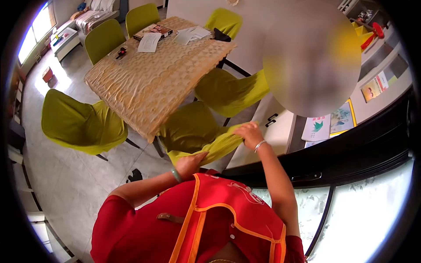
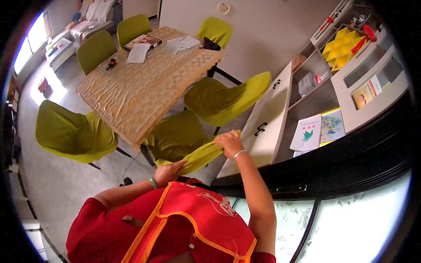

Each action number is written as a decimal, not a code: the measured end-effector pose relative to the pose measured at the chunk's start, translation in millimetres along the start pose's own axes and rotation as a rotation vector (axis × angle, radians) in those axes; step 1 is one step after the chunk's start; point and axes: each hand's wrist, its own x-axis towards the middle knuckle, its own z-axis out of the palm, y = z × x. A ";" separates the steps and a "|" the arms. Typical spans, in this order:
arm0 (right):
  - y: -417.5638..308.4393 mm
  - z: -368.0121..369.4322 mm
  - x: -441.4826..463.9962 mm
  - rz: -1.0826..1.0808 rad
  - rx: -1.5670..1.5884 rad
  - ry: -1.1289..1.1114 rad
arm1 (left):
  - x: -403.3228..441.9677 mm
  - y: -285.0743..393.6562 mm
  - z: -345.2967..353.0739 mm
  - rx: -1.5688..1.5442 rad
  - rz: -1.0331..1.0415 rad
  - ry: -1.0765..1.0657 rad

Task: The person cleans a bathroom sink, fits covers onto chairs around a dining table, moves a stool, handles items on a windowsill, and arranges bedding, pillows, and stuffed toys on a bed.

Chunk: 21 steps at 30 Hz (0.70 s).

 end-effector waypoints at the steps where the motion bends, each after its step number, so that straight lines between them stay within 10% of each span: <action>1: 12.5 1.3 5.6 0.025 -0.038 -0.006 | 10.4 5.4 5.2 0.004 -0.008 -0.004; 8: 86.5 10.4 36.1 0.218 -0.174 0.089 | 86.2 16.7 56.2 0.010 0.162 0.044; 12: 139.8 24.7 50.8 0.260 -0.122 0.032 | 131.5 57.2 29.5 0.006 -0.024 -0.330; 14: 160.5 34.3 51.4 0.253 -0.154 -0.033 | 153.7 20.7 118.7 0.232 0.228 -0.089; 21: 184.6 38.6 57.2 0.280 -0.159 -0.052 | 170.1 45.6 121.3 0.270 0.133 -0.004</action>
